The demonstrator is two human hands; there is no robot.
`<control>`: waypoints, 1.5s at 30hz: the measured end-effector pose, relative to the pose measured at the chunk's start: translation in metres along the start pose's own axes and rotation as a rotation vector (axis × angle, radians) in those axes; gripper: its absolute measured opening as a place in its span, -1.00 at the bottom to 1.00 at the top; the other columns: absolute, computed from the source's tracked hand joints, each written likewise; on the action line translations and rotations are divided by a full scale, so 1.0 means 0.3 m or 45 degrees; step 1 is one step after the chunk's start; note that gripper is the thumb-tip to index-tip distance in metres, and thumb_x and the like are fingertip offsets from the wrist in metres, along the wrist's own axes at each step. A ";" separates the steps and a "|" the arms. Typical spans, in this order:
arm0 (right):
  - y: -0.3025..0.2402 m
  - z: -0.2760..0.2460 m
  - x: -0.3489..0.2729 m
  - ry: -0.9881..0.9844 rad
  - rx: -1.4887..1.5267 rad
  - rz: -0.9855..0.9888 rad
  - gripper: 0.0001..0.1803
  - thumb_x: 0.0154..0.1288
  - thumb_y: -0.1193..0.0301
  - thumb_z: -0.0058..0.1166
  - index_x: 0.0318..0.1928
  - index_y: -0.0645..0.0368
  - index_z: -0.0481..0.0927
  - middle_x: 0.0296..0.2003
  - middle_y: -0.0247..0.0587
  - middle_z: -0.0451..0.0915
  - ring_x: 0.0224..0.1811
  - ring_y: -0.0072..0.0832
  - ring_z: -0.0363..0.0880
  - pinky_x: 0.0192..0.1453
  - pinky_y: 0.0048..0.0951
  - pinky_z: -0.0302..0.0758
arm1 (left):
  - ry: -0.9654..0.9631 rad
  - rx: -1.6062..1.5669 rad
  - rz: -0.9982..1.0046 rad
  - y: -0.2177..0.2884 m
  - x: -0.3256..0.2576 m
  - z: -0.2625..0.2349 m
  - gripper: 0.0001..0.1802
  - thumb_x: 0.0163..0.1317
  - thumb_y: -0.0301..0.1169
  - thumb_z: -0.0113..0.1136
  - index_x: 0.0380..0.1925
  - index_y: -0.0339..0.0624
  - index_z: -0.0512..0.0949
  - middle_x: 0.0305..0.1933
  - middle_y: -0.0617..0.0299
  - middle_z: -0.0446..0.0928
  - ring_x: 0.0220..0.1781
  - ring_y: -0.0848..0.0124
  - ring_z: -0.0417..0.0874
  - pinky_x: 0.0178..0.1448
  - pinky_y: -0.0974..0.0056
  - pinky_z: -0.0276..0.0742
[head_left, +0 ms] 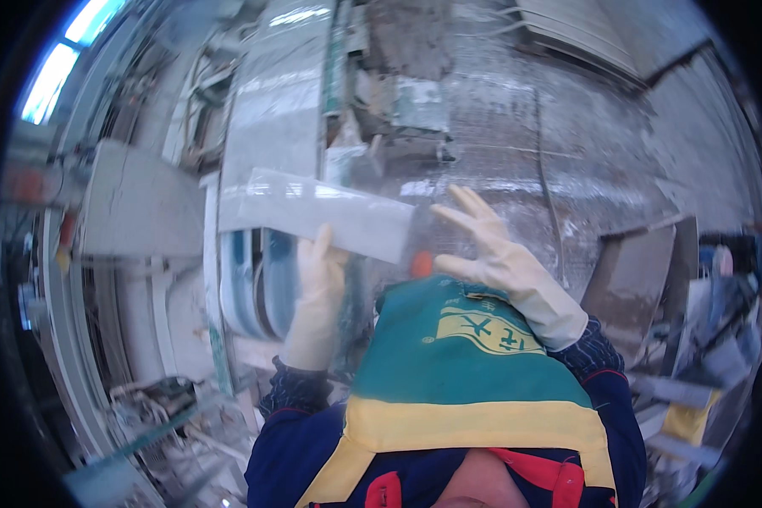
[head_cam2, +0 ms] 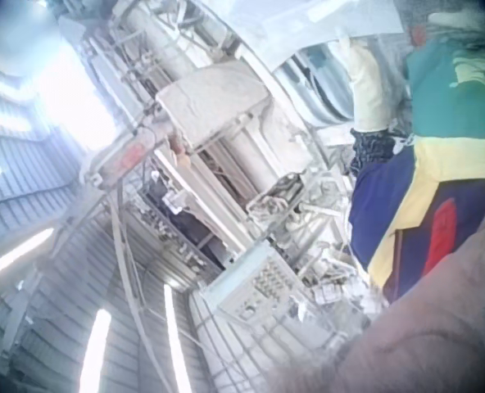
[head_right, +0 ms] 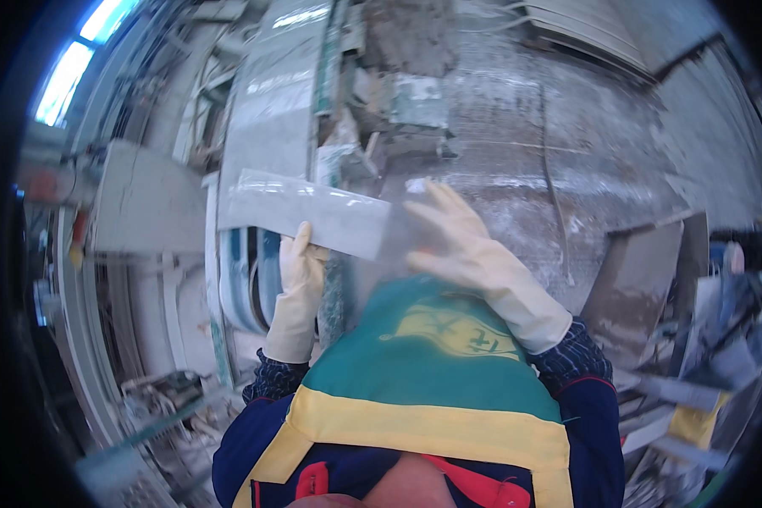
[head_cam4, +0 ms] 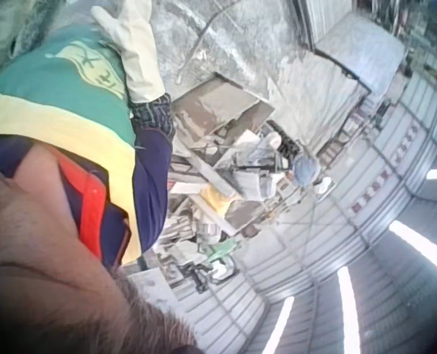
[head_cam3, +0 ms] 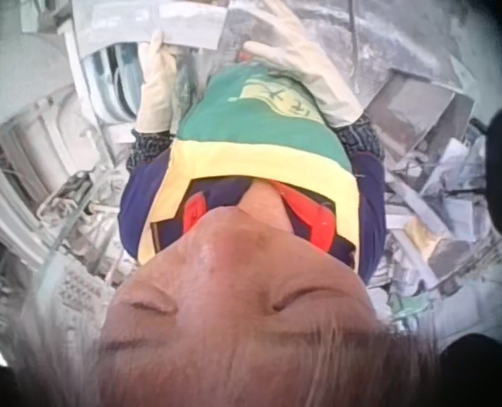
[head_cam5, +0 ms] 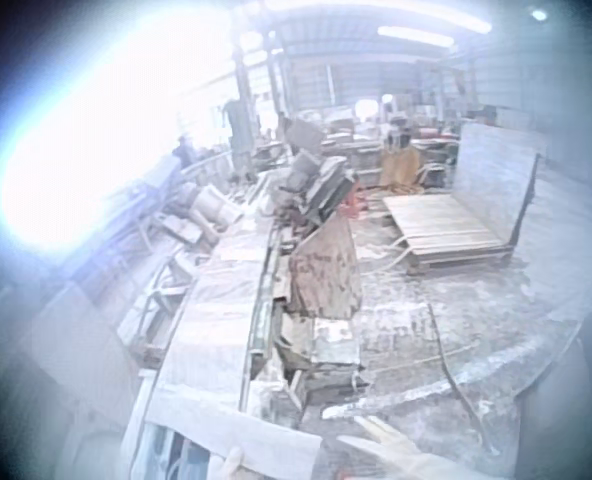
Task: The person repeatedly picks up thin translucent sheets from a pile, briefly inspects them, and places them onto a conveyor or work surface. The person handles the sheets one at a time, turning them over and moving them between locations in a factory setting.
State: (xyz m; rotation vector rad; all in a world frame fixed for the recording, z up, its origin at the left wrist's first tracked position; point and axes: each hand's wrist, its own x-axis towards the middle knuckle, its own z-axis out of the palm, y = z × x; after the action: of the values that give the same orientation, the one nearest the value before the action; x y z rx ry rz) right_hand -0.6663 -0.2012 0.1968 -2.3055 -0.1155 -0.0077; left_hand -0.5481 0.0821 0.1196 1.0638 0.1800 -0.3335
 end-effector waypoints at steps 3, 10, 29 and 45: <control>0.021 0.015 0.039 -0.042 0.069 0.091 -0.28 0.30 0.16 0.31 0.44 -0.01 0.45 0.54 0.05 0.22 0.63 -0.03 0.07 0.66 -0.06 0.06 | 0.185 -0.105 0.124 0.068 -0.024 -0.203 -0.32 0.45 -0.49 0.12 0.51 -0.22 0.13 0.41 0.00 0.38 0.38 0.11 0.49 0.41 -0.01 0.49; 0.072 0.068 0.150 -0.099 0.147 0.448 -0.34 0.38 0.08 0.20 0.44 -0.05 0.45 0.51 -0.09 0.30 0.61 -0.19 0.15 0.65 -0.21 0.11 | 0.507 -0.203 0.078 0.056 0.028 -0.519 -0.27 0.44 -0.54 0.07 0.56 -0.15 0.07 0.49 -0.01 0.30 0.50 0.04 0.37 0.58 -0.06 0.29; 0.024 0.109 0.264 -0.147 0.172 0.679 -0.38 0.42 0.11 0.13 0.43 -0.05 0.46 0.45 -0.12 0.40 0.56 -0.23 0.25 0.63 -0.25 0.15 | 0.553 -0.087 -0.069 0.047 0.092 -0.562 -0.28 0.47 -0.45 0.09 0.57 -0.15 0.08 0.53 0.05 0.28 0.53 0.11 0.35 0.58 -0.04 0.30; -0.033 0.178 0.261 -0.151 0.259 0.781 -0.44 0.45 0.10 0.10 0.39 -0.07 0.53 0.38 -0.12 0.50 0.50 -0.27 0.36 0.58 -0.28 0.22 | 0.336 1.579 -1.077 0.255 0.178 -0.674 -0.05 0.36 0.43 -0.04 -0.12 -0.45 0.64 -0.33 -0.01 0.74 -0.36 0.25 0.80 -0.08 0.15 0.69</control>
State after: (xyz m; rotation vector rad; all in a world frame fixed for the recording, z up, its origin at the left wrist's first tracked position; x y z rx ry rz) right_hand -0.5908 -0.1488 0.1714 -2.0510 0.5087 0.4328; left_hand -0.4680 0.2840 0.0700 2.2395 0.7247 -1.1547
